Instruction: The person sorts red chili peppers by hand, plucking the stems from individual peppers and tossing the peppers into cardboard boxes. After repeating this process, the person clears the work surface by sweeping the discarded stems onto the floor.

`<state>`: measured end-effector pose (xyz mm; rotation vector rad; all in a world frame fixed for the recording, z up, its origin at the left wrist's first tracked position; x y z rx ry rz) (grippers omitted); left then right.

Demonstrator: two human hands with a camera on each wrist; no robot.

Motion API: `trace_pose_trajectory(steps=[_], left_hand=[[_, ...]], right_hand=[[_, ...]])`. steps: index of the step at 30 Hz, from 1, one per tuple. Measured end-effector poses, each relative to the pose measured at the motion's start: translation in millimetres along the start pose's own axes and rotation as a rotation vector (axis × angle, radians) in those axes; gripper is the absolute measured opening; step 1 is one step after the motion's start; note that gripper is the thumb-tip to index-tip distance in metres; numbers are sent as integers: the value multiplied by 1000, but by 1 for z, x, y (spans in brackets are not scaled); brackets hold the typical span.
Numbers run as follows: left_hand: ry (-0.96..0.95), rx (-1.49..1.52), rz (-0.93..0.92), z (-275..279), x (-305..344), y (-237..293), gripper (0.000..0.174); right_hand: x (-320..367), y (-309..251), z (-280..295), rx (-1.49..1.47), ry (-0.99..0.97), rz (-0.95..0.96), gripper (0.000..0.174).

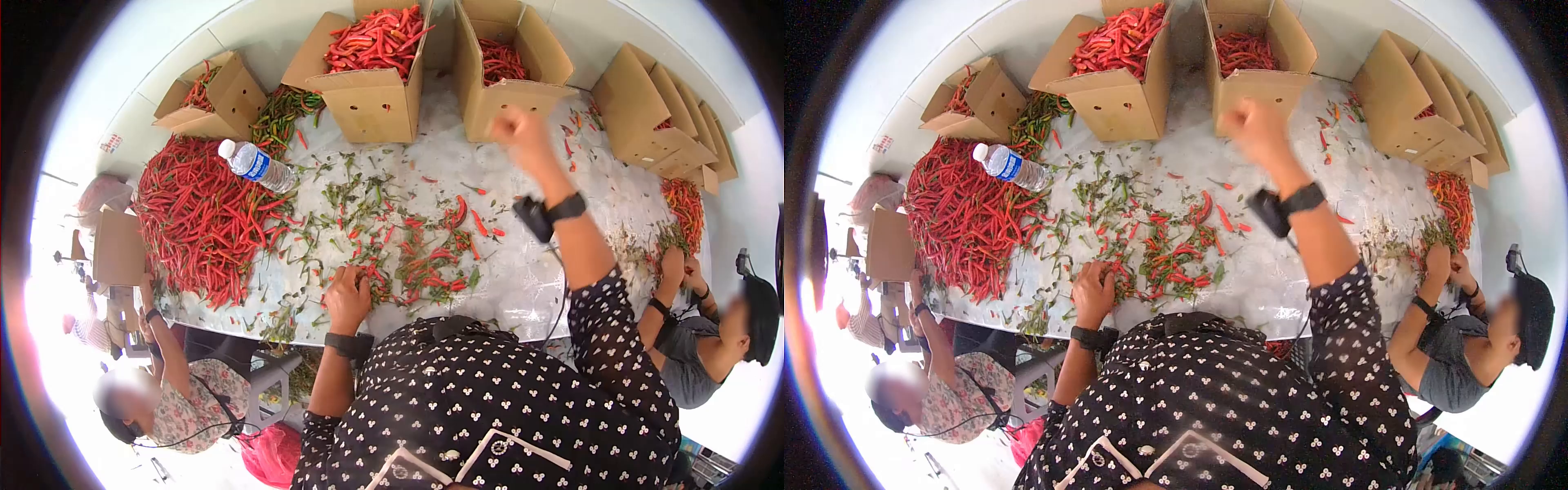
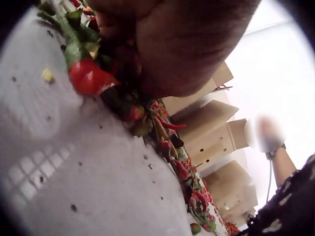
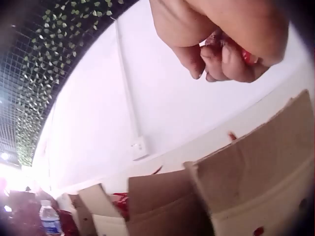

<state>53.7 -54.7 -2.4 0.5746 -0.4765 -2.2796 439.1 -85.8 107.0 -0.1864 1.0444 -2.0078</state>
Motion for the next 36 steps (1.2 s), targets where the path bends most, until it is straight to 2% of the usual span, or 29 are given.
trace_pose_trajectory(steps=[1, 4, 9, 11, 15, 17, 19, 21, 22, 24, 25, 27, 29, 31, 32, 34, 35, 36], left_hand=[[-12, 35, 22, -2, 1, -2, 11], [-4, 80, 23, -1, 0, -1, 11], [6, 57, 0, -1, 1, -2, 10], [5, 60, 1, 0, 1, -1, 10], [28, 79, -20, -1, 1, -3, 10], [34, 80, -23, -1, 1, -3, 10], [15, 68, -5, -1, 0, -2, 10], [14, 67, -9, -1, -1, -1, 10], [16, 64, -11, 0, -2, 0, 10], [22, 64, -8, -1, -1, -1, 10], [24, 65, -3, -1, -1, -1, 10], [26, 57, -10, -1, 0, -2, 10], [25, 54, -20, -1, 0, -1, 10], [36, 51, -20, 2, 0, 2, 11], [36, 52, -16, 0, 1, 0, 11], [26, 46, -15, -4, 3, -6, 11], [26, 51, -17, -4, 3, -6, 11], [10, 39, -2, -3, 3, -5, 10]], right_hand=[[25, 11, -25, 139, -246, -98, 22], [79, 36, -74, 378, -433, -155, 23], [102, 37, -99, 497, -465, -190, 23], [106, 46, -112, 475, -394, -93, 23], [106, 34, -94, 331, -378, -108, 21], [104, 47, -82, -45, -462, -432, 22], [99, 56, -83, -76, -450, -437, 24], [94, 48, -84, -30, -314, -205, 25], [94, 42, -86, -31, -312, -205, 25], [97, 17, -100, -12, -389, -19, 21], [96, 12, -107, -17, -390, -17, 21], [102, 7, -131, 276, -525, 204, 18], [105, 15, -143, 302, -554, 221, 15], [104, 13, -135, 116, -480, 238, 13], [103, 16, -128, 116, -483, 238, 13], [100, 44, -104, -724, -678, -687, 16], [101, 59, -94, -721, -674, -689, 16], [104, 76, -86, -1029, -684, -785, 15]])
Point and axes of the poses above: each hand's wrist, its own x-axis away from the middle knuckle, its own z-axis out of the back of the hand, y = z × x, the point moved 4 cm from there along -x, towards the middle knuckle, and after that the axes turned 10 degrees about -z, right-handed, at the moved point
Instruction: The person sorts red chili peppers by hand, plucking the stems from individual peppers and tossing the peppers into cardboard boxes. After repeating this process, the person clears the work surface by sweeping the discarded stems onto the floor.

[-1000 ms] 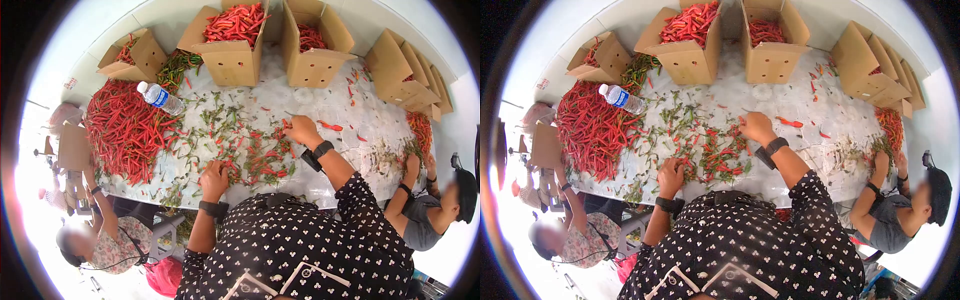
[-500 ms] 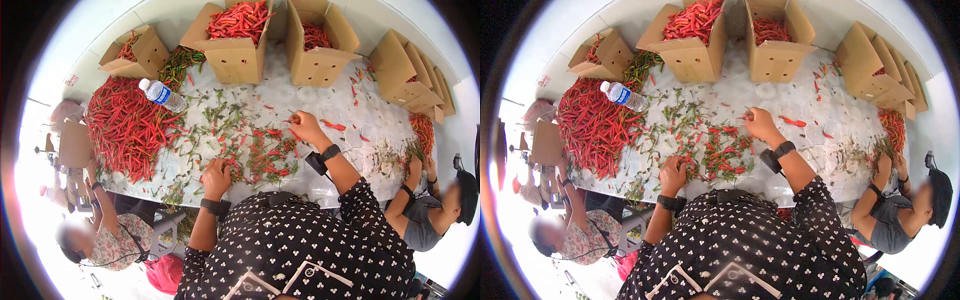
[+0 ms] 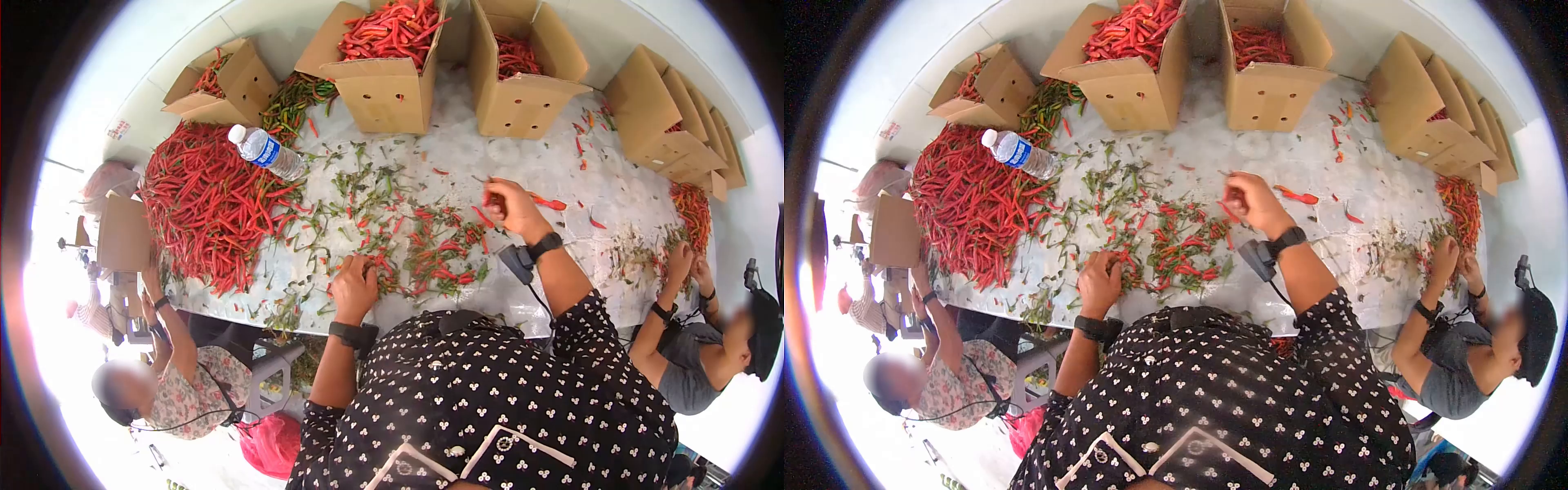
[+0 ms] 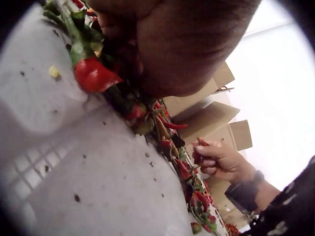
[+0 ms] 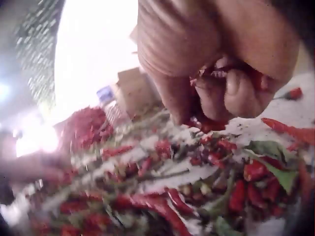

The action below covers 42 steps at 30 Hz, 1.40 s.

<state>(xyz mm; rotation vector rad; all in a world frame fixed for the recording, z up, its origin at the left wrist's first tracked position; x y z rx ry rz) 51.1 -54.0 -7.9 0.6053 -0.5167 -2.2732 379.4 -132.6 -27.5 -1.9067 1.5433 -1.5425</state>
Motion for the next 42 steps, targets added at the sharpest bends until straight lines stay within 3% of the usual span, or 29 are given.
trace_pose_trajectory(steps=[1, 5, 7, 8, 9, 11, 12, 16, 18, 21, 22, 23, 25, 26, 28, 32, 34, 37, 42], left_hand=[[-16, -13, 14, 1, -1, 1, 10], [-8, -22, -12, 3, -4, 6, 10], [1, -6, -29, 2, -3, 4, 9], [-1, -8, -29, 2, -2, 4, 9], [-6, -14, -22, 2, -2, 3, 10], [-11, -20, -13, 2, -2, 4, 10], [-2, -24, -16, 2, -2, 5, 10], [-20, -12, 8, 1, -2, 4, 10], [-20, -29, 1, 4, -2, 7, 10], [-16, -33, -10, 4, -3, 8, 9], [-10, -19, -7, 3, -3, 8, 9], [-13, -15, -12, 2, -3, 7, 9], [9, -20, -26, 1, -3, 5, 8], [8, -20, -29, 0, -4, 4, 8], [-22, -38, -12, 0, -3, 3, 8], [2, -12, -4, 2, -3, 4, 8], [-1, -13, -10, 2, -1, 5, 8], [5, -26, -23, -1, 0, 2, 9], [-13, -20, -4, -2, -2, 2, 9]], right_hand=[[5, -1, 5, -296, -106, -21, 15], [22, 4, 17, -342, 36, -64, 15], [11, 13, 24, 330, 233, -23, 18], [3, 15, 21, 743, 362, 120, 20], [2, 16, 13, 741, 361, 120, 20], [8, 8, -14, 1458, 524, 538, 16], [5, 10, -16, 1414, 456, 431, 17], [12, 2, -13, 1300, 350, 384, 15], [17, 8, 18, 370, 218, -86, 14], [53, -2, 24, 378, 243, -68, 12], [61, -1, 16, 522, 330, 56, 15], [62, 11, 14, 520, 337, 56, 15], [58, 30, 5, 1002, 363, 242, 20], [56, 39, 1, 1001, 366, 242, 20], [53, 48, -17, 1336, 481, 288, 23], [48, 49, -24, 1269, 427, 412, 22], [50, 36, -5, 905, 425, 356, 24], [60, 21, 27, 880, 512, 308, 22], [69, 25, 20, 1184, 468, 342, 17]])
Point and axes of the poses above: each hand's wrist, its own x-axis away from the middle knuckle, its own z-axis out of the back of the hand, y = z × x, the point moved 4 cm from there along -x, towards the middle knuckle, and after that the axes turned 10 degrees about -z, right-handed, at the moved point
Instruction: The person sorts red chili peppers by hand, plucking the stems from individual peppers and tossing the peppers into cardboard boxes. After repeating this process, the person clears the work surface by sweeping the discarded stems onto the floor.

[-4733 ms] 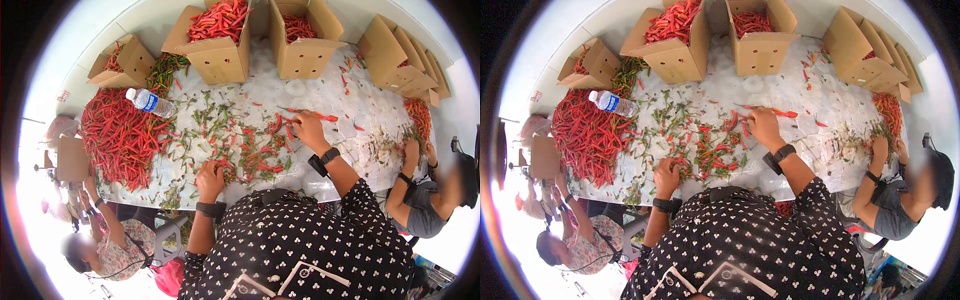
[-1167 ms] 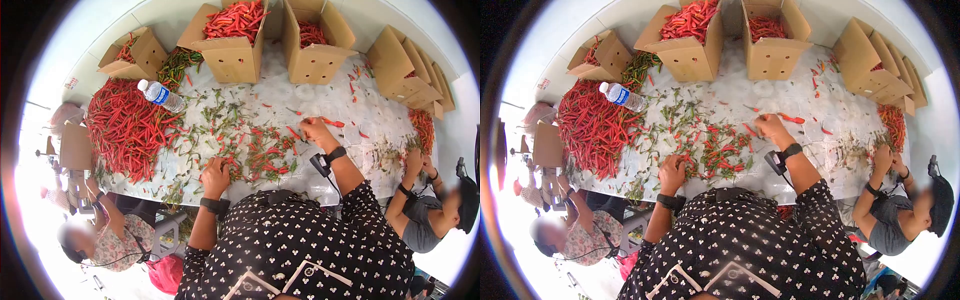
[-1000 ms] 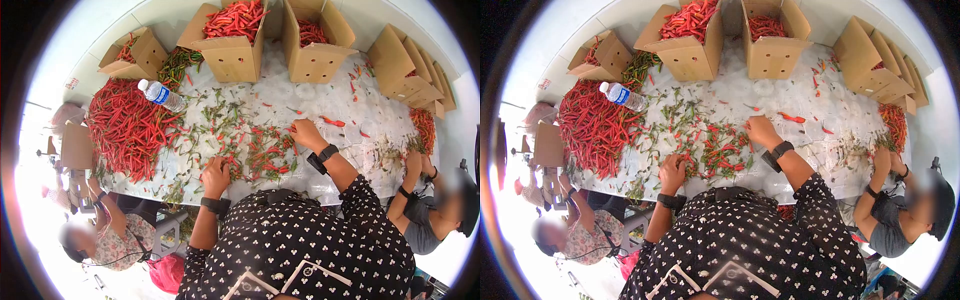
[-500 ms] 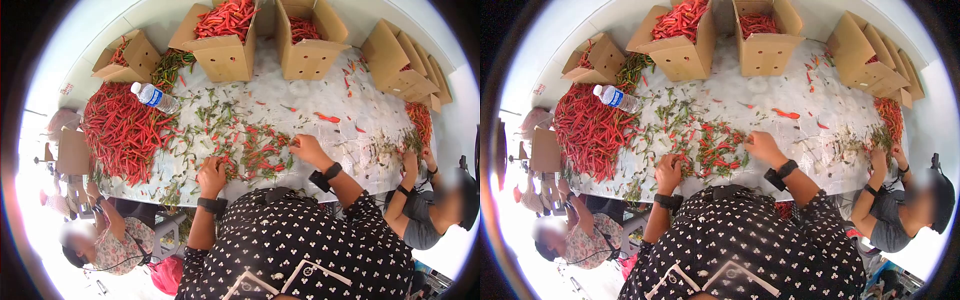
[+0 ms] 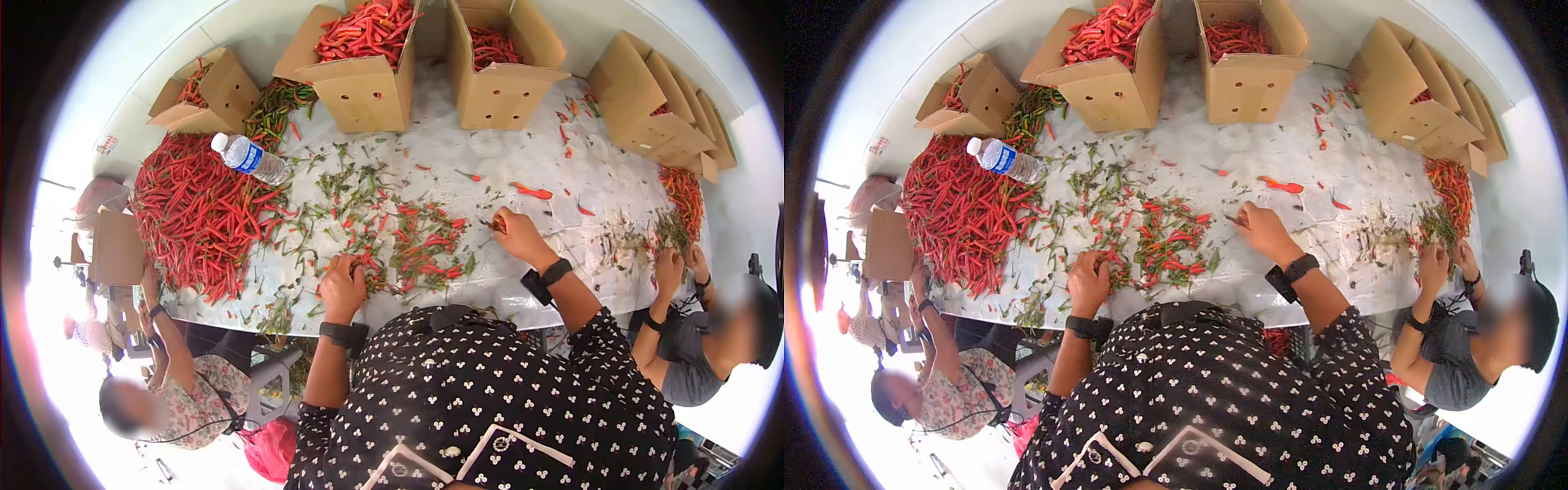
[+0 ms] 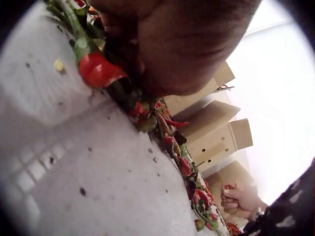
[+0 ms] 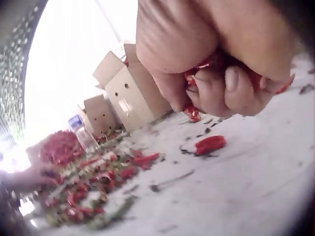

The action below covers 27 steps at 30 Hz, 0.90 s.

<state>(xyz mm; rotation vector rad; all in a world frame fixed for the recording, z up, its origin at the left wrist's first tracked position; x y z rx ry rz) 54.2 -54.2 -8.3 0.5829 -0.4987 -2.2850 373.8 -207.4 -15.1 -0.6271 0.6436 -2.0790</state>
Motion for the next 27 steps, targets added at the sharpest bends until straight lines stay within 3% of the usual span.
trace_pose_trajectory(steps=[5, 9, 13, 17, 19, 23, 25, 26, 27], left_hand=[[8, -24, -14, 1, 1, 0, 10], [14, -19, -29, 3, 0, 4, 10], [3, 24, 6, 1, 1, 1, 11], [8, 44, -6, 0, 1, 0, 11], [9, 22, -7, 0, 0, 1, 10], [24, 7, -18, 0, 0, 2, 9], [15, 30, -4, 0, 1, 2, 9], [12, 21, -6, 2, 2, 1, 9], [-5, 10, 3, 1, 1, 1, 9]], right_hand=[[-7, -1, -2, 98, 100, -35, 17], [-4, 12, 2, 17, 58, -6, 18], [55, 31, 5, -126, -223, -80, 20], [152, 40, 13, 46, -373, -39, 23], [195, 62, 3, 250, -477, -67, 23], [246, 119, -12, 433, -498, -116, 28], [244, 100, -6, 786, -273, 288, 32], [246, 100, -8, 909, -396, 272, 31], [227, 84, -10, 901, -391, 272, 31]])
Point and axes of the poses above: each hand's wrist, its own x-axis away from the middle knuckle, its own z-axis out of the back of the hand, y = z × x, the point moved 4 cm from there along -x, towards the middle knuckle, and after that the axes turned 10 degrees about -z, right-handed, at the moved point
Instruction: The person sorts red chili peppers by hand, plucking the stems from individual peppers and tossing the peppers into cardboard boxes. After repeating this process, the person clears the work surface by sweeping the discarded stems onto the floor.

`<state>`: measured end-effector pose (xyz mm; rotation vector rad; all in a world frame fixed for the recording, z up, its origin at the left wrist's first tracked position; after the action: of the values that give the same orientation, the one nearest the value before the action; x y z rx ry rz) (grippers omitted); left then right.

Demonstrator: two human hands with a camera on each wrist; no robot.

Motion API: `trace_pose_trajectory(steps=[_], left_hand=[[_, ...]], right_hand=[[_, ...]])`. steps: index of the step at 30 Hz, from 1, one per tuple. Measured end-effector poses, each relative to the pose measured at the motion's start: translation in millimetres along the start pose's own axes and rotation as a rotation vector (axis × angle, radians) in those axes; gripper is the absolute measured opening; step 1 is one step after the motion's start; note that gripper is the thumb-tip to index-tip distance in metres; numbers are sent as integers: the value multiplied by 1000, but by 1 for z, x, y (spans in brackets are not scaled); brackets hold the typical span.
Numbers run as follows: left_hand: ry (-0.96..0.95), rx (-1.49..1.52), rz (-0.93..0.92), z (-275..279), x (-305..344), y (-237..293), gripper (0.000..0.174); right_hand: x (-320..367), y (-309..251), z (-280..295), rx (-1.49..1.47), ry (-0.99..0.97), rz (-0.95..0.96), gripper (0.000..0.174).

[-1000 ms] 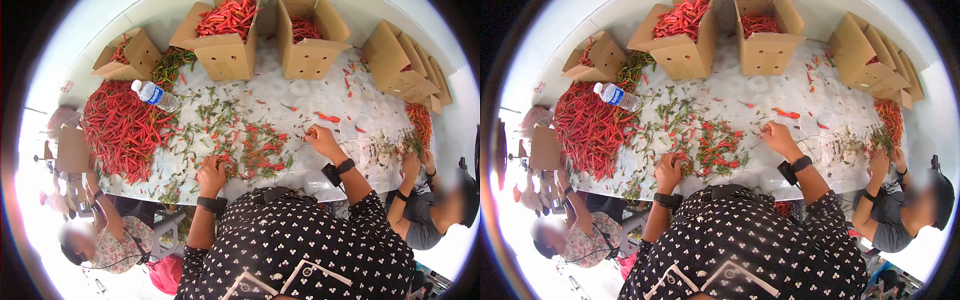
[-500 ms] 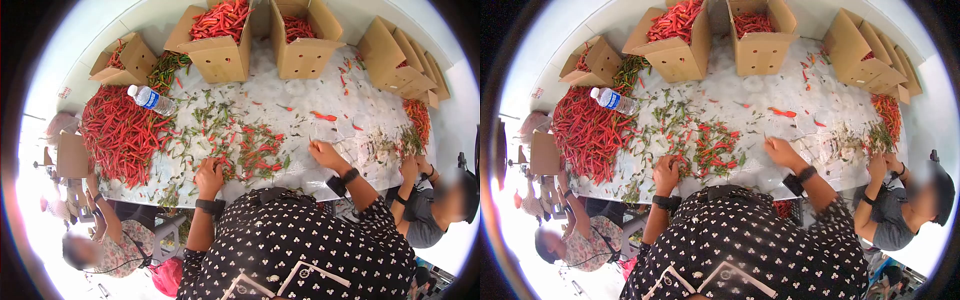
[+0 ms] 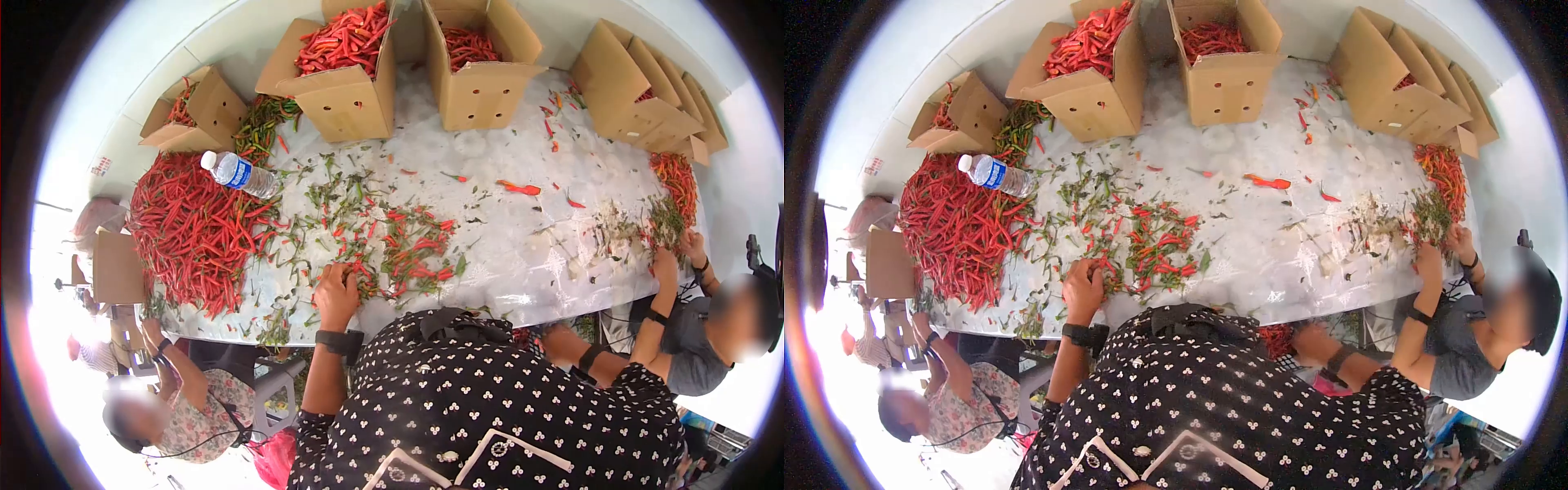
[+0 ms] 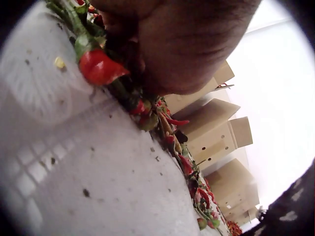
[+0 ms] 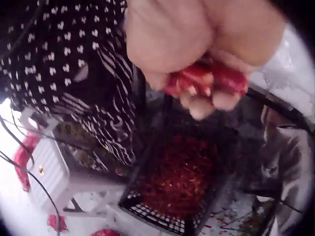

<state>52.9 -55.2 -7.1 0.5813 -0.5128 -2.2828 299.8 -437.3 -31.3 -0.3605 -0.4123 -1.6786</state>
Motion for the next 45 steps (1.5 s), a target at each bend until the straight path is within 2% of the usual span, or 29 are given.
trace_pose_trajectory(steps=[2, 4, 5, 6, 7, 8, 10, 13, 17, 20, 22, 26, 27, 29, 32, 37, 39, 42, 44, 45], left_hand=[[-23, -8, -6, -2, -1, 0, 10], [4, -15, -11, -3, -1, 1, 9], [6, -15, -17, -2, -1, 2, 9], [7, -47, -44, -2, -1, 3, 9], [12, -79, -66, -1, -2, 4, 8], [25, -84, -62, 0, -2, 3, 8], [6, -46, -54, 0, 0, 2, 9], [2, -72, -34, 2, 0, 7, 10], [14, -64, -24, 0, 0, 5, 10], [29, -68, -68, -1, -2, 6, 10], [25, -75, -69, -2, -3, 3, 10], [0, -56, -34, -2, -2, 1, 9], [6, -32, -18, -2, -2, 3, 9], [10, -3, -1, -2, -3, 3, 8], [22, -6, -13, -1, -3, 3, 7], [12, -8, 3, 1, -4, 6, 9], [15, -8, -26, -1, -3, 4, 8], [16, -10, -71, -2, -3, 3, 9], [39, 5, -57, 0, -3, 5, 9], [28, -8, -58, 0, -3, 5, 9]], right_hand=[[-37, -3, 23, -689, -321, 20, 22], [-84, 20, 75, -897, -51, -31, 19], [-107, 41, 96, -820, 206, -91, 13], [-122, 64, 126, -784, 378, -207, 11], [-142, 88, 126, -710, 646, -330, 15], [-154, 103, 134, -669, 748, -388, 21], [-177, 120, 132, -577, 751, -418, 23], [-197, 131, 116, -500, 563, -479, 20], [-199, 134, 118, -530, 558, -438, 18], [-208, 129, 137, -658, 663, -423, 18], [-227, 119, 141, -562, 548, -350, 17], [-251, 113, 139, -450, 388, -441, 16], [-254, 111, 141, -454, 384, -441, 16], [-260, 104, 155, -544, 581, -253, 15], [-273, 76, 182, -641, 511, -158, 17], [-309, 55, 159, -605, 554, -259, 18], [-302, 58, 155, -621, 571, -325, 18], [-275, 57, 153, -633, 466, -306, 15], [-230, 46, 142, -758, 557, -178, 15], [-201, 39, 137, -789, 543, -166, 15]])
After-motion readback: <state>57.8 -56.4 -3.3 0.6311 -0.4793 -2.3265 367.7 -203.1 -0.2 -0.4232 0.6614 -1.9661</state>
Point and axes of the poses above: each hand's wrist, its own x-axis away from the middle knuckle, its own z-axis out of the back of the hand, y = z × x, the point moved 4 cm from there along -x, towards the middle knuckle, and after that the axes turned 10 degrees about -z, right-handed, at the moved point
